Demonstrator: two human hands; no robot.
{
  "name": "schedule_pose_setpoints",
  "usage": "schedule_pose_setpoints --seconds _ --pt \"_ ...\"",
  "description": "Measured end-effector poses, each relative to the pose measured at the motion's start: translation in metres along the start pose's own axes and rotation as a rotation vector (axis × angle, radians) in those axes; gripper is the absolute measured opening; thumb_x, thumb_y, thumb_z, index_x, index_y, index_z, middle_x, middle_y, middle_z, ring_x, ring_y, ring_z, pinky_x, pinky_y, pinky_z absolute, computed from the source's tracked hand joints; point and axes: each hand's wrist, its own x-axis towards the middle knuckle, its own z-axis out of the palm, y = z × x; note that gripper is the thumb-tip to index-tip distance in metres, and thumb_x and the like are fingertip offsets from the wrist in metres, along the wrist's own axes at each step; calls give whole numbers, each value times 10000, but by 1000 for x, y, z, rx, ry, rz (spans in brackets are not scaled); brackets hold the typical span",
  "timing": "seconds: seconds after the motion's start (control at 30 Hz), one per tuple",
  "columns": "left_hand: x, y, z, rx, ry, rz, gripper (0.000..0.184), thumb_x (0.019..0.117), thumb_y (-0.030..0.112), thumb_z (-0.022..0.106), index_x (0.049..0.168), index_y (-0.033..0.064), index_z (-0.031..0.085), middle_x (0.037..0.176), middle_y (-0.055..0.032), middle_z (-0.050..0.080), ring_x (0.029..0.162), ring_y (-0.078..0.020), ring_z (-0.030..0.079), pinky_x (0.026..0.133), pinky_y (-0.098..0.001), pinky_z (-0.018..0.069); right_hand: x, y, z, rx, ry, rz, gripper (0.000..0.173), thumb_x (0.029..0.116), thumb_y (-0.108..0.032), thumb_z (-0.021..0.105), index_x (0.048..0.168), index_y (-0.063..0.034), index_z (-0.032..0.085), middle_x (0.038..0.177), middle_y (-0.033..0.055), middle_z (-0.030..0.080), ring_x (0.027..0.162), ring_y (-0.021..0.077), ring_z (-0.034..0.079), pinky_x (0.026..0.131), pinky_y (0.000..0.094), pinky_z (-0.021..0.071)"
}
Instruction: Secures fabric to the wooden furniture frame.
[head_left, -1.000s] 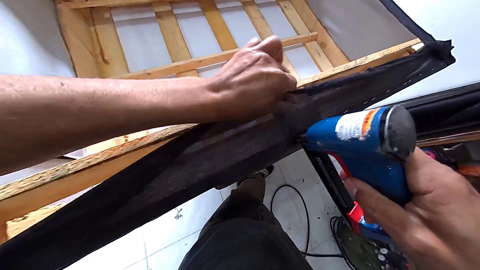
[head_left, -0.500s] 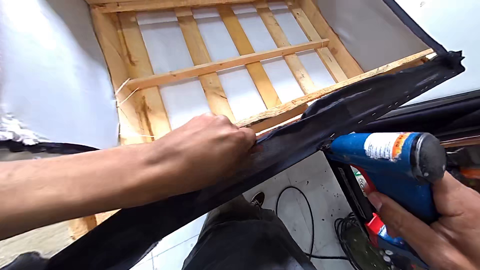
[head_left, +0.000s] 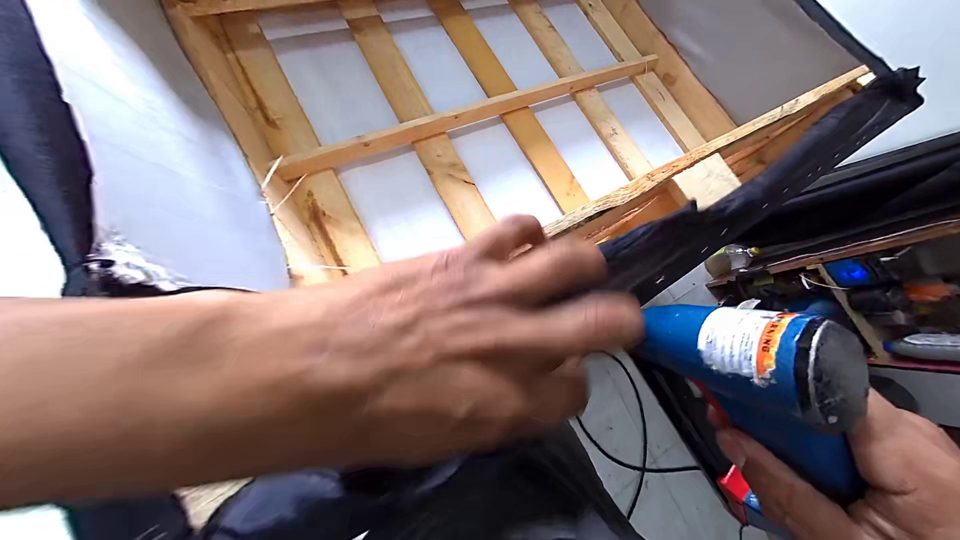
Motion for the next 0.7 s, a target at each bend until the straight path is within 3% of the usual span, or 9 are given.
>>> schedule_pose_setpoints --seconds 0.03,0.07,0.13,0.2,0.23,0.33,0.4,0.57,0.7 --pt "-16 9 -2 -61 -80 88 268 1017 190 492 986 276 744 1418 58 608 1389 -311 472 1049 -606 386 -2 -1 3 -4 9 19 438 974 -290 693 1283 -3 573 1006 97 738 845 160 730 729 397 633" --pt "-31 17 -1 -107 -164 162 295 1019 180 477 977 288 749 1377 62 637 1414 -316 459 1101 -646 346 -4 -1 6 5 17 37 442 975 -298 691 1299 -24 568 1009 77 739 827 151 729 708 401 635" --pt "-56 25 6 -263 -169 243 339 1004 99 462 774 175 698 957 -8 717 1195 -299 616 1142 -627 340 -5 -2 12 44 33 68 440 971 -306 693 1315 -69 557 982 38 738 753 141 722 643 397 637" --pt "-74 29 8 -376 -40 264 373 974 71 465 628 149 579 639 10 572 786 -203 621 876 -461 465 -5 -6 17 65 65 82 447 964 -308 690 1328 -93 540 976 22 740 704 138 716 599 387 635" --pt "-82 29 3 -386 29 250 374 966 59 467 609 145 536 589 17 503 669 -168 560 739 -400 455 -6 -8 20 68 86 88 449 961 -315 688 1330 -110 536 973 11 737 683 131 711 578 375 634" --pt "-105 7 -7 -305 168 145 336 955 113 478 626 174 507 609 60 479 665 -101 518 714 -332 424 -10 -14 31 65 154 109 427 936 -345 684 1315 -199 550 941 -41 726 650 113 700 548 354 631" --pt "-112 -12 -6 -295 146 225 335 962 88 480 637 163 514 611 44 487 671 -135 521 689 -359 403 -12 -20 38 69 191 122 403 924 -355 683 1292 -241 564 895 -49 723 601 123 682 505 355 615" --pt "-109 -20 -10 -301 76 311 343 967 42 453 659 138 570 603 27 512 675 -159 552 677 -361 394 -21 -41 58 44 246 174 485 927 -369 676 1364 -241 510 887 -33 708 585 142 674 490 369 610" --pt "-119 -18 -5 -213 43 386 330 979 53 439 711 138 611 627 22 524 661 -161 538 656 -362 386 -25 -58 74 164 299 203 426 912 -327 707 1299 -226 562 849 5 720 554 195 680 464 377 614"
